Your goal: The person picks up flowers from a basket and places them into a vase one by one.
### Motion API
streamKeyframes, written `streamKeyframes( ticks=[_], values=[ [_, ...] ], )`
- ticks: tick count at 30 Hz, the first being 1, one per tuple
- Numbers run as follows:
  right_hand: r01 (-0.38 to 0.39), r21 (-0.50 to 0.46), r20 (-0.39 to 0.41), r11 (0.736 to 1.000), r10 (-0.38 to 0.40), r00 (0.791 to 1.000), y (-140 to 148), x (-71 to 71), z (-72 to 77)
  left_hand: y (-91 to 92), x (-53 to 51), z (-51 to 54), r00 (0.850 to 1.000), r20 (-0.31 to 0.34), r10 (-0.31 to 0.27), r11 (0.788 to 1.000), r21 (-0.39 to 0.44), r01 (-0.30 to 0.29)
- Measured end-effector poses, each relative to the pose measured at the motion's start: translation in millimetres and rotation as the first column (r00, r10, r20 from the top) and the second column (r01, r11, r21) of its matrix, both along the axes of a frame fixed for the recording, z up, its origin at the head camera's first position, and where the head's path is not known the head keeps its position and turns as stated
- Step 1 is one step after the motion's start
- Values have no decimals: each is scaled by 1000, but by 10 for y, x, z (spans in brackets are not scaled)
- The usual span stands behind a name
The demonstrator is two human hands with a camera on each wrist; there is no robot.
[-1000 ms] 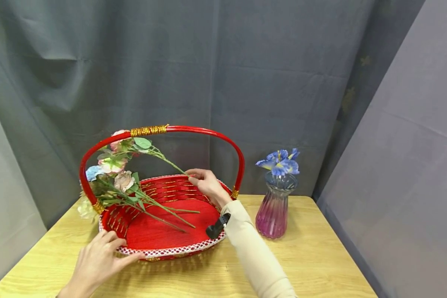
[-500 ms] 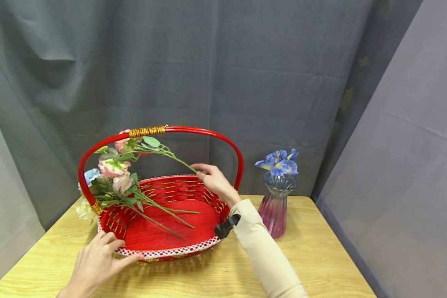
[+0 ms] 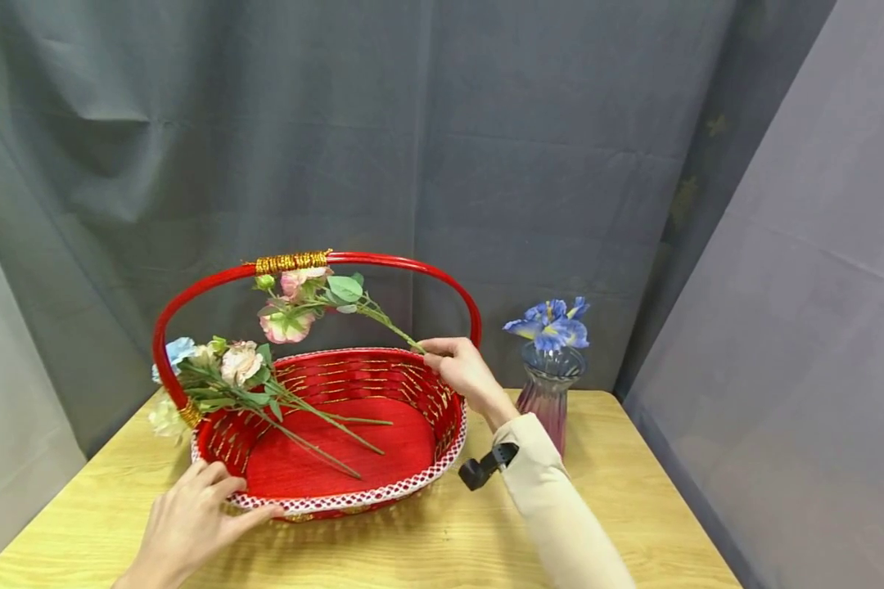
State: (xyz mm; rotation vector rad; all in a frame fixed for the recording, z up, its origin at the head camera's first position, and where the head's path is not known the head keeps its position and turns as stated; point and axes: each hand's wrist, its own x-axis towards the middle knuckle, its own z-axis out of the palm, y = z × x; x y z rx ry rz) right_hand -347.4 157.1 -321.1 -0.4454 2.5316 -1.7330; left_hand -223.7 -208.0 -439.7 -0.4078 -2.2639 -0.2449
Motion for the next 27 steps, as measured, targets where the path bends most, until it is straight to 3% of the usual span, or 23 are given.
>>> streamKeyframes(
  ticks=[9,16,22,27],
  values=[
    [55,9,-42,998,-55,998,265,93,-103,-8,3,3,1000,16,7,1000,-1,-7],
    [14,62,-122,998,-6,992,458,144,-184,2,17,21,999,40,13,1000,-3,-13],
    [8,62,-125,998,0,992,671,243,-134,21,28,25,998,64,16,1000,1,-16],
    [-26,-10,-123,1000,24,992,862,290,-65,19,26,21,998,56,11,1000,8,-11]
  ],
)
